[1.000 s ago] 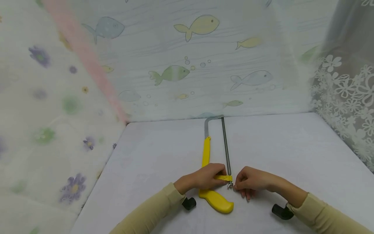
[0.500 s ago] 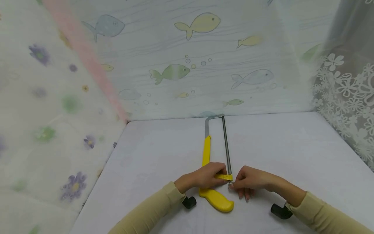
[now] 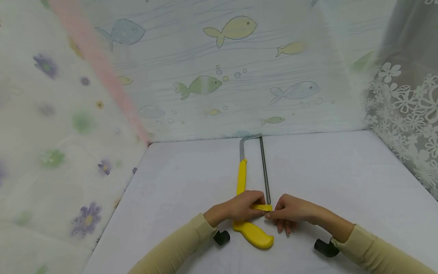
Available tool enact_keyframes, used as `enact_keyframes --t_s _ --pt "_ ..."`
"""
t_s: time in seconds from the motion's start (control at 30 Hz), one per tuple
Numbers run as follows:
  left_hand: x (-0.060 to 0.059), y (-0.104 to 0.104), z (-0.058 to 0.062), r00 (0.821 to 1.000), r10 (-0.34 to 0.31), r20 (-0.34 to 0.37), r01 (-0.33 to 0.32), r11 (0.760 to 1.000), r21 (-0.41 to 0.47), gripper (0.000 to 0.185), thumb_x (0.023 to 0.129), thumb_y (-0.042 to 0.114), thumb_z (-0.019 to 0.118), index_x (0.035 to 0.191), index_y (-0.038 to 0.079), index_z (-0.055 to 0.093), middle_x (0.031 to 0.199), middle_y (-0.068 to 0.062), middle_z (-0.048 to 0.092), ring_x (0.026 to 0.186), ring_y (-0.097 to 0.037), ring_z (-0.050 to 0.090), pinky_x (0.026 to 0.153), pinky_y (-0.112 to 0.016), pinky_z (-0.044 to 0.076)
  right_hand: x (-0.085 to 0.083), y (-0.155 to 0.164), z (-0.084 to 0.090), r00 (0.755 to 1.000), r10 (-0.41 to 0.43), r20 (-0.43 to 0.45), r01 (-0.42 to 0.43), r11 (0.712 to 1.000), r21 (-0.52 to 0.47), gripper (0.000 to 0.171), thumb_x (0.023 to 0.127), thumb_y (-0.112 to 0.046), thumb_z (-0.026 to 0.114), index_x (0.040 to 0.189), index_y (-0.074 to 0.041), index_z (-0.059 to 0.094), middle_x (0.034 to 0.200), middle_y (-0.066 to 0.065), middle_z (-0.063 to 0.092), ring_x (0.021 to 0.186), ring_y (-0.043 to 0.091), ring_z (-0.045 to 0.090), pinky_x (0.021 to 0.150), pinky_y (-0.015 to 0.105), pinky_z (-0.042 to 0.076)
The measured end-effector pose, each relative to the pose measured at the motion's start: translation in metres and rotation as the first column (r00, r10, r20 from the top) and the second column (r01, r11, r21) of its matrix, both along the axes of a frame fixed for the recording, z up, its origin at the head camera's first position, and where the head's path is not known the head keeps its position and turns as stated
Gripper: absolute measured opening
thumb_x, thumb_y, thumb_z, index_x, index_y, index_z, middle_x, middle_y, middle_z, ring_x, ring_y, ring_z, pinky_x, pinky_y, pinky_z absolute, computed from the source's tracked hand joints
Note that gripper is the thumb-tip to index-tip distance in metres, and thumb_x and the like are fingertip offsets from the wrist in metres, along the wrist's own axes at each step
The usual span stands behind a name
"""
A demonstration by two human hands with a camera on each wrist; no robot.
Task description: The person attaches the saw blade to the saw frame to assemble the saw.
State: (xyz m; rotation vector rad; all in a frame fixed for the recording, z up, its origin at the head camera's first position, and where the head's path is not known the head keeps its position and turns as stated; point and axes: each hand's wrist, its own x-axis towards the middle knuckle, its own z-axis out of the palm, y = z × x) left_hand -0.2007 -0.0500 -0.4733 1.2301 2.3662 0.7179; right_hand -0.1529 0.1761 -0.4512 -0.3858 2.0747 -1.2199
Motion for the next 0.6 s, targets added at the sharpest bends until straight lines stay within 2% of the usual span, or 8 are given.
enact_keyframes --t_s 0.6 --pt "-0.0006 -0.0007 -0.0013 1.000 -0.008 0.000 0.008 1.000 0.011 0.012 0.101 0.021 0.068 0.107 0.014 0.060 0.096 0.010 0.061 0.086 -0.002 0.053 0.082 -0.014 0.045 -0.0006 0.0004 -0.0001 1.000 0.016 0.010 -0.015 1.000 -0.018 0.042 0.100 -0.031 0.067 0.075 0.003 0.071 0.066 0.012 0.070 0.047 0.012 0.060 0.045 0.021 0.040"
